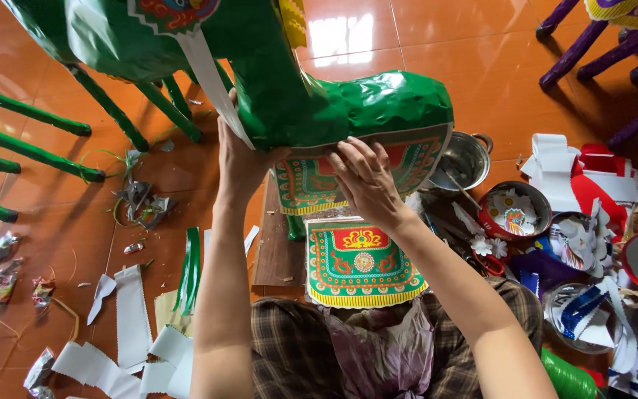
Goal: Decorating a green paper horse figure with colorful paper patterns and glue.
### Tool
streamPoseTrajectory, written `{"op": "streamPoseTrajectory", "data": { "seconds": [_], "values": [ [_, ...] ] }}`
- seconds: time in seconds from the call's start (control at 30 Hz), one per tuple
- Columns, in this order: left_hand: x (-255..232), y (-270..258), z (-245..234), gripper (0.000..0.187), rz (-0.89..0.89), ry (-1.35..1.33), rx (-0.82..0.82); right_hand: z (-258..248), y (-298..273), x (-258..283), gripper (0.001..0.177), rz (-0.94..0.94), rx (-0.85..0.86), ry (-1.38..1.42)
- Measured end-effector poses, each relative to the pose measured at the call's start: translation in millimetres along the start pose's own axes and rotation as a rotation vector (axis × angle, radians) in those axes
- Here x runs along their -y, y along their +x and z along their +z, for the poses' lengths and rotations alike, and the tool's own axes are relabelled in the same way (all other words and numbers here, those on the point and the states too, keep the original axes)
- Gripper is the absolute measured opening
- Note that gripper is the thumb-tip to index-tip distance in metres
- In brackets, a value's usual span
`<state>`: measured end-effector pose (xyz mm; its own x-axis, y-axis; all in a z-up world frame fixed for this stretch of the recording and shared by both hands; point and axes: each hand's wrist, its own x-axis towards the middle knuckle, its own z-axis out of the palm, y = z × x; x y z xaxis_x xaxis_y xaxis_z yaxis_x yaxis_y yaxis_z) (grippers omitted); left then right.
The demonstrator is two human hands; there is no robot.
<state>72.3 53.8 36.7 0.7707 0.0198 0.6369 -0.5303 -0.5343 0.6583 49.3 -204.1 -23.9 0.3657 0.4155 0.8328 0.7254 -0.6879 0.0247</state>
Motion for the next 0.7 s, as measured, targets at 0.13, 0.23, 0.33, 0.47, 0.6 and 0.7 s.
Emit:
{"op": "streamPoseTrajectory", "data": {
  "seconds": [0.13, 0.23, 0.33, 0.47, 0.6, 0.7],
  "values": [
    [-4.5, 9.0, -8.0, 0.127, 0.041, -0.05, 0.026, 8.0, -4.9, -9.0, 0.042, 0.042, 0.036, 0.041],
    [7.8, 1.9, -9.4, 0.121, -0.028, -0.119, 0.036, -13.2, -3.9, -17.1, 0.041, 0.087, 0.015, 0.142],
    [17.5, -15.6, -19.4, 0.115, -0.117, -0.331, 0.051, -35.3, -29.3, -25.7, 0.035, 0.239, -0.075, 0.255],
    [63.0, -76.0, -21.1, 0.087, -0.391, -0.312, 0.023, -54.2, -95.5, -40.6, 0.032, 0.759, -0.164, 0.299],
    [79.3, -136.1, 14.8, 0.033, -0.602, -0.318, 0.108, -52.3, -130.1, -45.6, 0.049, 1.066, -0.035, 0.485],
    [73.5, -149.5, 28.6, 0.043, -0.717, -0.476, 0.087, -36.4, -145.9, -60.0, 0.07, 1.468, 0.119, 0.818]
  ]
}}
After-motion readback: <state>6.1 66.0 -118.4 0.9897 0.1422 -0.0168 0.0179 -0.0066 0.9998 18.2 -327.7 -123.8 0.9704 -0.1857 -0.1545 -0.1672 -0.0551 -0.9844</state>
